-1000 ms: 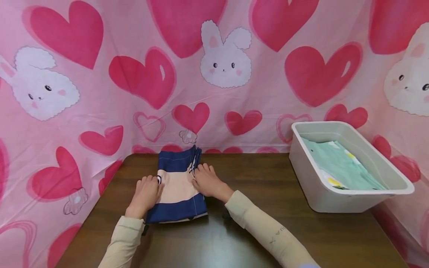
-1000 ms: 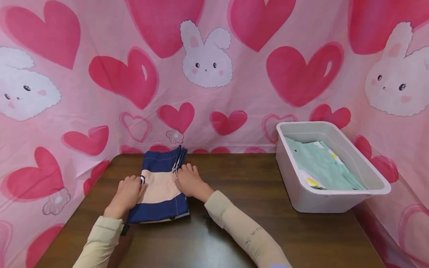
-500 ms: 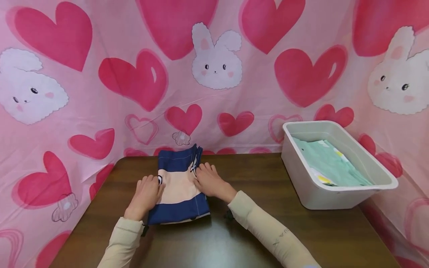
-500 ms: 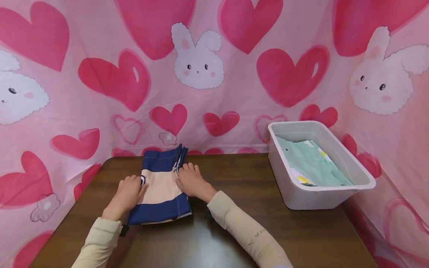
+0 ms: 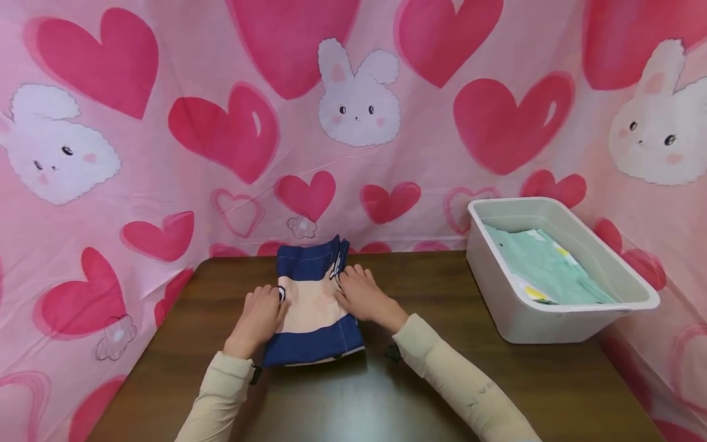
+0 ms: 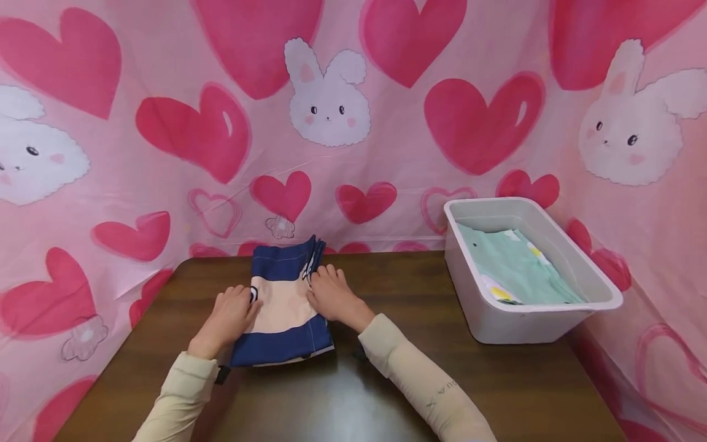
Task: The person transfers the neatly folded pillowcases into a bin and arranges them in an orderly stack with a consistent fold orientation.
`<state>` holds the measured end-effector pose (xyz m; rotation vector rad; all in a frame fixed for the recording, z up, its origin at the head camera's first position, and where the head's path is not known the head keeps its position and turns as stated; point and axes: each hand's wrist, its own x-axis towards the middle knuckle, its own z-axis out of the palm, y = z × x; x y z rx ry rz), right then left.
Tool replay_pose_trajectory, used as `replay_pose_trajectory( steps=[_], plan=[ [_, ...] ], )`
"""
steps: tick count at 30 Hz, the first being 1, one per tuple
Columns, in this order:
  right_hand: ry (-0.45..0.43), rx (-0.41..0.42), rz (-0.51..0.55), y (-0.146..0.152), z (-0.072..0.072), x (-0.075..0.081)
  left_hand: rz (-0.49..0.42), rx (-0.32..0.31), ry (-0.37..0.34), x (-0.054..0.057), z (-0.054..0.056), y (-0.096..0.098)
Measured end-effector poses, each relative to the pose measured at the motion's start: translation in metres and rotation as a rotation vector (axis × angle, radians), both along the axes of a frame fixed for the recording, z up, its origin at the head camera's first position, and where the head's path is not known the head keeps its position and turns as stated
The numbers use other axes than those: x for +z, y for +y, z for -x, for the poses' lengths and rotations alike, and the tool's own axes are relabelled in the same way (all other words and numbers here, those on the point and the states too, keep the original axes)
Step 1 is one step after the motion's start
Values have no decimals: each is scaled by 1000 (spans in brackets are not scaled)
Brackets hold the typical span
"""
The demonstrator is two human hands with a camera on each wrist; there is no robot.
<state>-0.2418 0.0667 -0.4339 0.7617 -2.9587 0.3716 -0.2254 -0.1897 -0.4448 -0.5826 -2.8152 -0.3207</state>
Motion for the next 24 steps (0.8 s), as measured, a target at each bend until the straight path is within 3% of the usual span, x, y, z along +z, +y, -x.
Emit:
replay_pose_trajectory(
  steps=[9, 17, 24],
  plan=[
    [2, 10, 55, 17, -3, 0, -11, 12, -45, 1, 0, 15],
    [32, -11, 76, 36, -5, 3, -29, -8, -21, 9, 0, 31],
    [58, 19, 58, 45, -7, 6, -33, -21, -16, 14, -3, 38]
  ],
)
